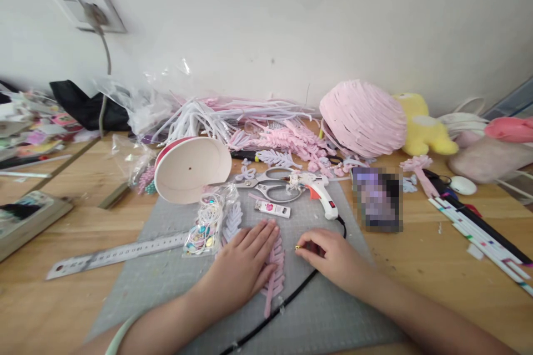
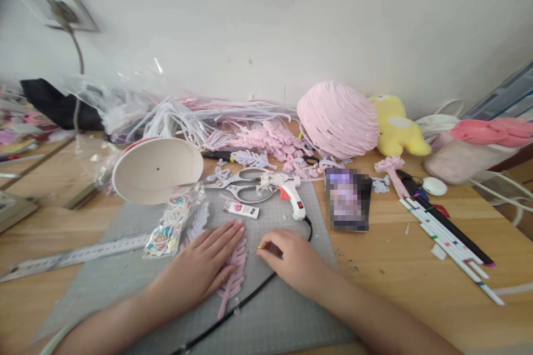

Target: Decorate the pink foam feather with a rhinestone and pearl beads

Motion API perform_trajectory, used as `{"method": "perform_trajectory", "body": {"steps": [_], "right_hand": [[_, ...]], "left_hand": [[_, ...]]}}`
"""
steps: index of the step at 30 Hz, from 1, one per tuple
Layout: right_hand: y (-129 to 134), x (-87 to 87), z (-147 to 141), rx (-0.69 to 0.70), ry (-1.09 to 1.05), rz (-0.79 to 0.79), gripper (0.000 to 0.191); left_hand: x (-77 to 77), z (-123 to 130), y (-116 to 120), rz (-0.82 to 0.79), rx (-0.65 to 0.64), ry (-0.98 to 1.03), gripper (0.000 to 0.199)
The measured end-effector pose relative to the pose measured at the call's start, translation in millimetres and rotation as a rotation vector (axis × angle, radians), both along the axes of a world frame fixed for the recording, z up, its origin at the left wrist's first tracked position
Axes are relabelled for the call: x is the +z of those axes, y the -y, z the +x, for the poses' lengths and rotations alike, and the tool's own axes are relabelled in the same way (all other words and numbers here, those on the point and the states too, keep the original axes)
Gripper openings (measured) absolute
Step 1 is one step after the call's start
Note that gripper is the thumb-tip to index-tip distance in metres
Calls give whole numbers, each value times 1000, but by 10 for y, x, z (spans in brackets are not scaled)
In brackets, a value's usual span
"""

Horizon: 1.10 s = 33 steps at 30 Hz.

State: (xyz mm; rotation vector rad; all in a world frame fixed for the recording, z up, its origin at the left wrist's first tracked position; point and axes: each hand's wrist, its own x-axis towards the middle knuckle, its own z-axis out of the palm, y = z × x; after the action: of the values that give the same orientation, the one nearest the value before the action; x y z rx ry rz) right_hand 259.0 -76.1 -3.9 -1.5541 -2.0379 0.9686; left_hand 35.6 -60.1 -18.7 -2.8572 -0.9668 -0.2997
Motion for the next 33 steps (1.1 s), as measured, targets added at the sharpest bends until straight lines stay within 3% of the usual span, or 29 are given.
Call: {"method": "perform_trajectory", "body": {"steps": [3, 9, 13, 20, 33], "right_hand": [[23, 19, -19, 45, -14, 52, 13], [76, 1, -97, 421, -67, 223, 14], [72, -78, -129, 524, -30, 332, 17], [85, -121, -154, 568, 104, 397, 27], [96, -184, -181, 553, 140, 472, 19]], "left_hand": [[-18, -1, -3, 10, 0, -14, 48], [-59, -20, -34, 16, -16, -42, 70], [-71, -29, -42, 2, 2, -49, 71], [-63, -25, -54, -27, 14, -66, 74], [-84, -19, -43, -65, 42, -88, 75]]}}
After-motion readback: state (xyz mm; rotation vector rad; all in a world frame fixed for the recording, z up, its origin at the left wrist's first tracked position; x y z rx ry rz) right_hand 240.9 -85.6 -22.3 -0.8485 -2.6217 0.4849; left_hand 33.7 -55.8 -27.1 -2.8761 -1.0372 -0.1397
